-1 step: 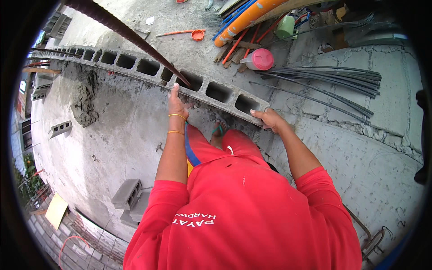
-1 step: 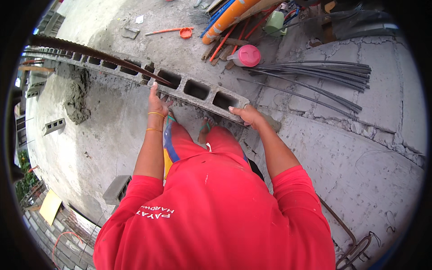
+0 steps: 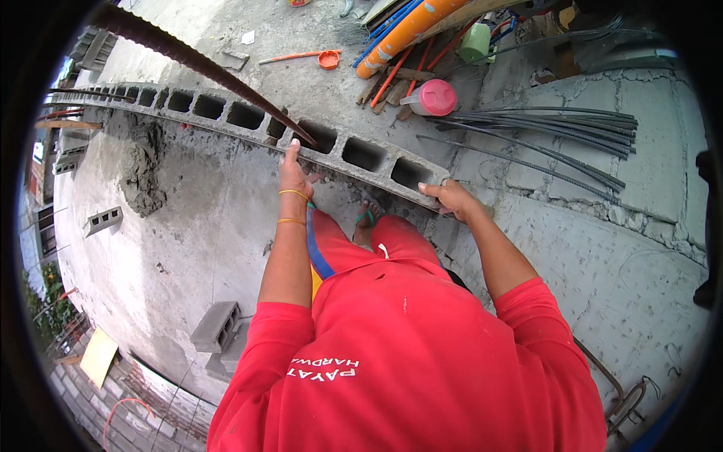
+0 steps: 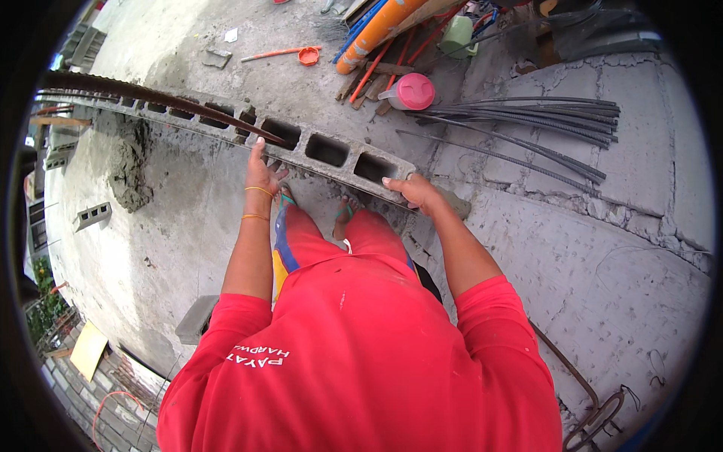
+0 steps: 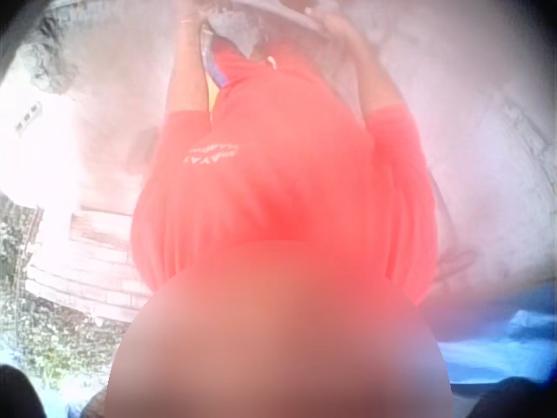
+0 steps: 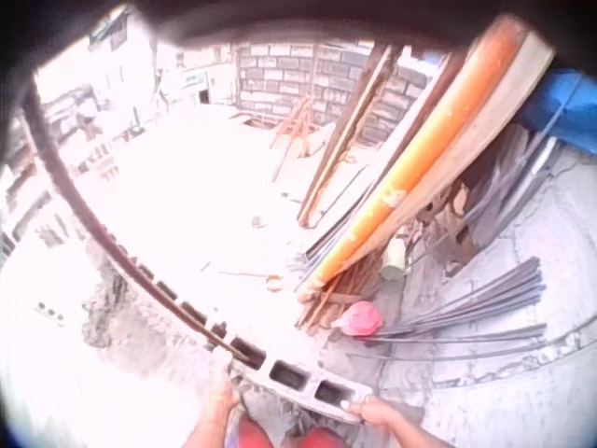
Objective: The person places hollow concrete blocks onto a wall under construction, aligning them with a guide string. They use a metal rod to tap and adjust the blocks into position and a trowel to apply mortar between the blocks. The person repeatedly picks up blocks, positions them, and secures them with mortar.
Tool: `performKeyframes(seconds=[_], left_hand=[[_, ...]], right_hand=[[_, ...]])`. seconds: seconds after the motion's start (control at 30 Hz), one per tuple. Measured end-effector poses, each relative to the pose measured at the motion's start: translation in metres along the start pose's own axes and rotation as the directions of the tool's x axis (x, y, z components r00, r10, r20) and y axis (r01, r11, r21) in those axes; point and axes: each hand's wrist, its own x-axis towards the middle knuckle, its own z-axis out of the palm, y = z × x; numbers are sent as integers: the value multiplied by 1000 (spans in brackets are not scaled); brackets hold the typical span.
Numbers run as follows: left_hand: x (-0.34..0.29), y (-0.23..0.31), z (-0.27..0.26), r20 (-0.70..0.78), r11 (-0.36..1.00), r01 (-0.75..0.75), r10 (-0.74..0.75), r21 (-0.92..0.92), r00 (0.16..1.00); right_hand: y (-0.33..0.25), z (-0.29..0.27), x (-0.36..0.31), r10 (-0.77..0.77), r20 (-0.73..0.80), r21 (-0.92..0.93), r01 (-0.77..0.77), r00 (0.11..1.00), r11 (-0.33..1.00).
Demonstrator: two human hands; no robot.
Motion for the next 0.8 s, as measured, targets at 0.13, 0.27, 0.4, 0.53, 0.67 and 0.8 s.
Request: performKeyframes(seconds=[0.13,0.27,0.4,0.53,0.67,0.8], left_hand=[[20,13,4,31,986,70,-75,151,997],[23,20,4,104,984,128,-141,124,985],[12,27,5,52,970,161,-173,181,984],[-9,35,-9,5,416,-331,617,847,787],[7,87,-19,617,-318,-552,588,771,523],[51,147,1,907,-537,-733,194,417,374]], right_hand=[[-2,-6,3,-97,38,-20,98,995,995],[-2,-6,4,-170,-90,-246,144,981,959],[-1,-6,-19,-343,-407,-229,269,846,936],[3,-4,-48,-500,-514,177,657,697,733],[5,5,-55,-371,-606,465,692,704,553],[0,8,-52,-448,-673,513,808,588,290]])
